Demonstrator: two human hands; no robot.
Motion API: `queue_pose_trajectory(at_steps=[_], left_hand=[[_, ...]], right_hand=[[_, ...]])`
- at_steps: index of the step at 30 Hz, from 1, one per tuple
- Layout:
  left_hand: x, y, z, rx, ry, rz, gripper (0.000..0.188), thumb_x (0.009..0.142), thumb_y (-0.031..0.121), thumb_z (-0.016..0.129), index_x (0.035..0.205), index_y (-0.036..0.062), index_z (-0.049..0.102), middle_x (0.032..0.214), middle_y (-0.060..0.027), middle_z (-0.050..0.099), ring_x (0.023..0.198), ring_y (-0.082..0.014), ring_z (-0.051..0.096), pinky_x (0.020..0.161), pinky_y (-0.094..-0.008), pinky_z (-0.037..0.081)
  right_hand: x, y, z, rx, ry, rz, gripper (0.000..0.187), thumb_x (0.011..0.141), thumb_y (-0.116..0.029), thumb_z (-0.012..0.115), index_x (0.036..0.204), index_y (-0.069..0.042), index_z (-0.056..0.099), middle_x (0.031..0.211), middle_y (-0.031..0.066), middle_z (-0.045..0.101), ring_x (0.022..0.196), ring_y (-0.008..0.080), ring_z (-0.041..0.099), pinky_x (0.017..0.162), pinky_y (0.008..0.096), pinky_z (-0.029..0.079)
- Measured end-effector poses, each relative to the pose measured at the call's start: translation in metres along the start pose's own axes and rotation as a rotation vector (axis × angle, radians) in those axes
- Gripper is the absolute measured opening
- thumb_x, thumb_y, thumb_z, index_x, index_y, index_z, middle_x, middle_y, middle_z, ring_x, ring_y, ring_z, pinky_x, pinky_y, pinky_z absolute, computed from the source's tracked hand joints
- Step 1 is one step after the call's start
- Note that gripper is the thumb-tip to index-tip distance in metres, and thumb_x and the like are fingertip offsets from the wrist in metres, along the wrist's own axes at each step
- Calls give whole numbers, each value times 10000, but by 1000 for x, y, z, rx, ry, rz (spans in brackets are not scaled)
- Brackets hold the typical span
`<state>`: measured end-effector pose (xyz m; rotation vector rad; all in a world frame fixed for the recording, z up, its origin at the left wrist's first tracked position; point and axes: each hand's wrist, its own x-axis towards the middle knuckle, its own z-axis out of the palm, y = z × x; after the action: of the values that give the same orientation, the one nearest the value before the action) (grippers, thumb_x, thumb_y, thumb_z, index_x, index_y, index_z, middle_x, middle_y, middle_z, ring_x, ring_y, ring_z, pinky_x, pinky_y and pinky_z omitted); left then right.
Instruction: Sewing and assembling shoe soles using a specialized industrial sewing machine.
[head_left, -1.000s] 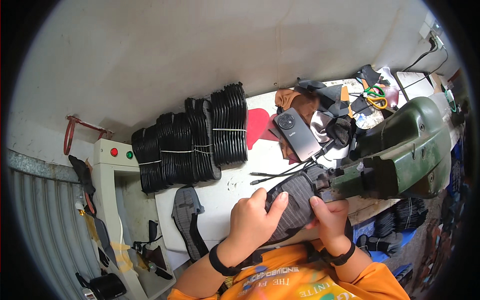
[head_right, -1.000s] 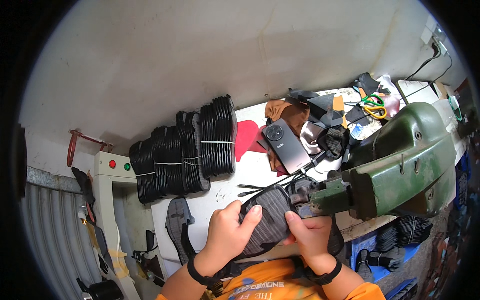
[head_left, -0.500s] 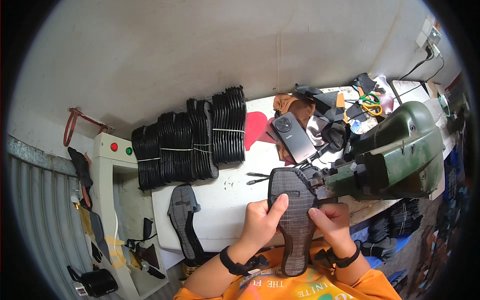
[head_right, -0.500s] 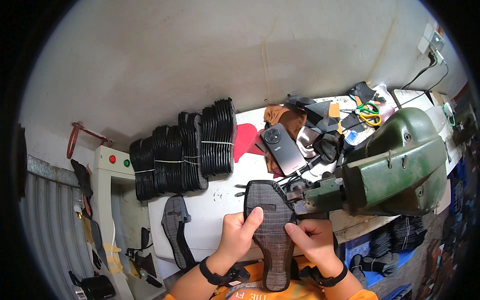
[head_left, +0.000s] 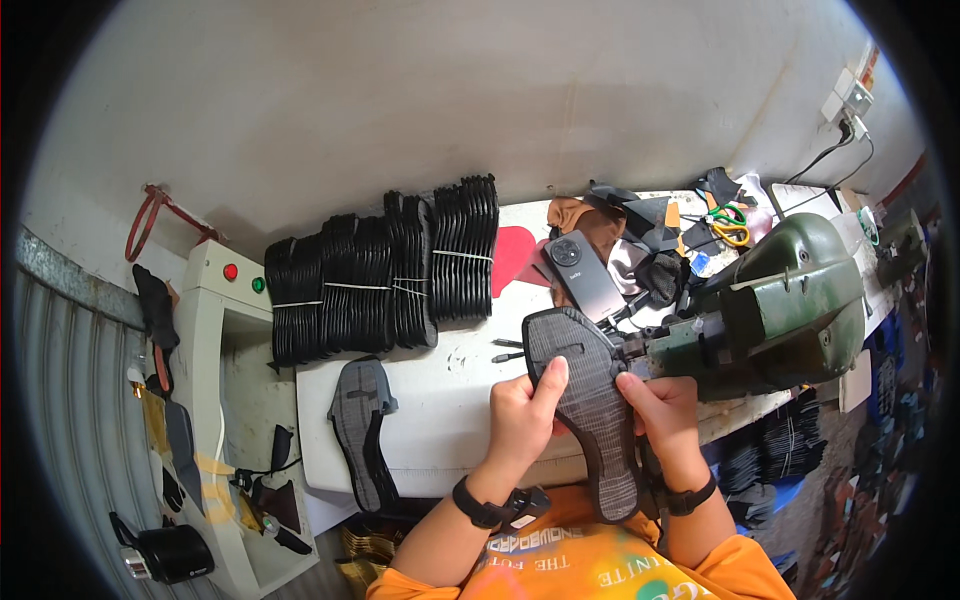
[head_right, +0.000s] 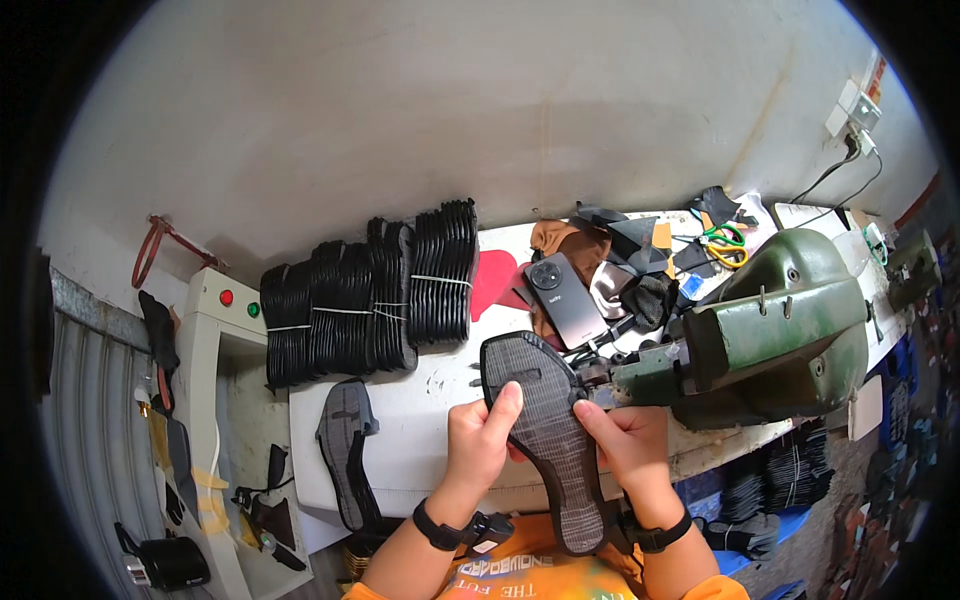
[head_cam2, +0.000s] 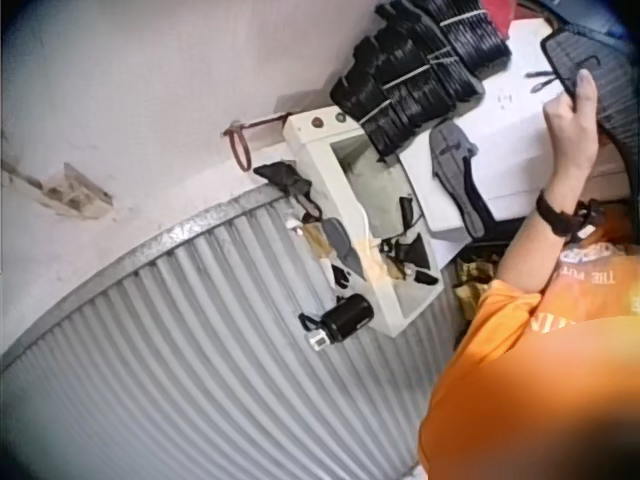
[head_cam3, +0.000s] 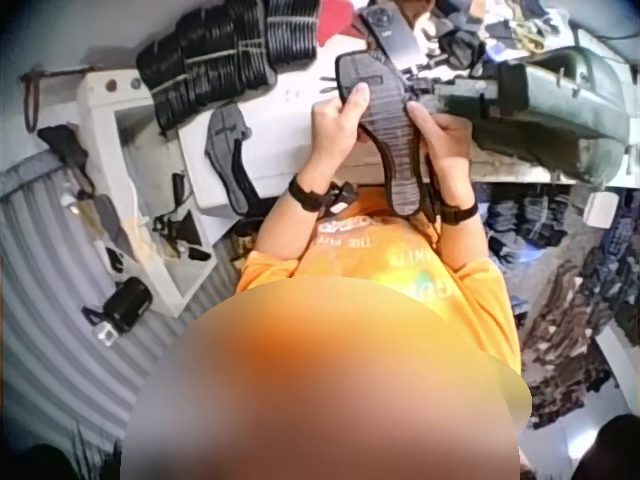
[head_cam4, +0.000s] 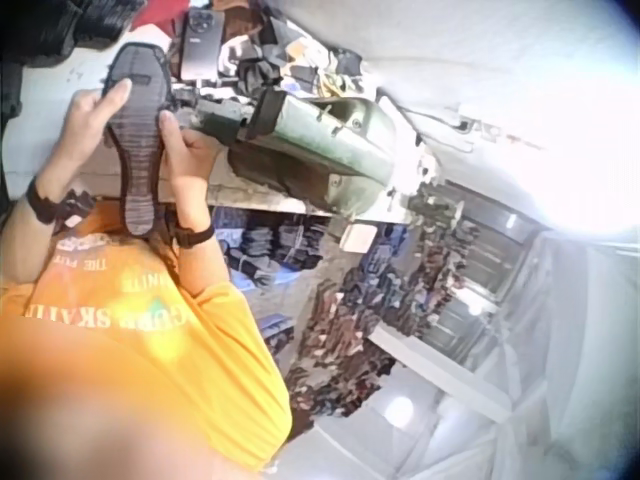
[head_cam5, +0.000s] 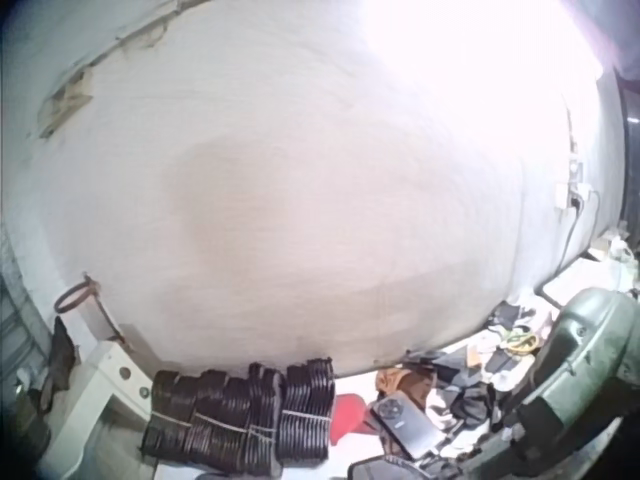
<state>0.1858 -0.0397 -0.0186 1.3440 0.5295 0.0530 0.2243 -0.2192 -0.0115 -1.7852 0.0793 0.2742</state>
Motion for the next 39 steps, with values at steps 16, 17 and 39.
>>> queue_pose_trajectory(at_steps=[16,17,39], left_hand=[[-106,-40,-149,682,-4,202,142,862,85,747,972,-5,744,956,-128,749,963,-243,712,870,-351,550],[-103,-45,-164,800,146,325,161,838,73,757,980,-2,736,975,-143,739,978,-291,702,888,-375,542],[-86,-102,-233,1007,932,209,585,660,133,911,1113,-24,576,1093,-179,591,1027,-362,584,912,-438,481]], right_hand=[[-81,59,-27,-664,-583,-236,854,681,-334,790,1383,55,498,1141,297,666,1052,456,655,912,463,537],[-83,63,-32,-693,-483,-206,865,676,-326,791,1387,63,490,1158,300,661,1071,448,656,923,456,535],[-72,80,-28,-574,-128,-669,441,737,-94,775,1143,12,638,1205,226,618,1103,426,589,951,475,491]])
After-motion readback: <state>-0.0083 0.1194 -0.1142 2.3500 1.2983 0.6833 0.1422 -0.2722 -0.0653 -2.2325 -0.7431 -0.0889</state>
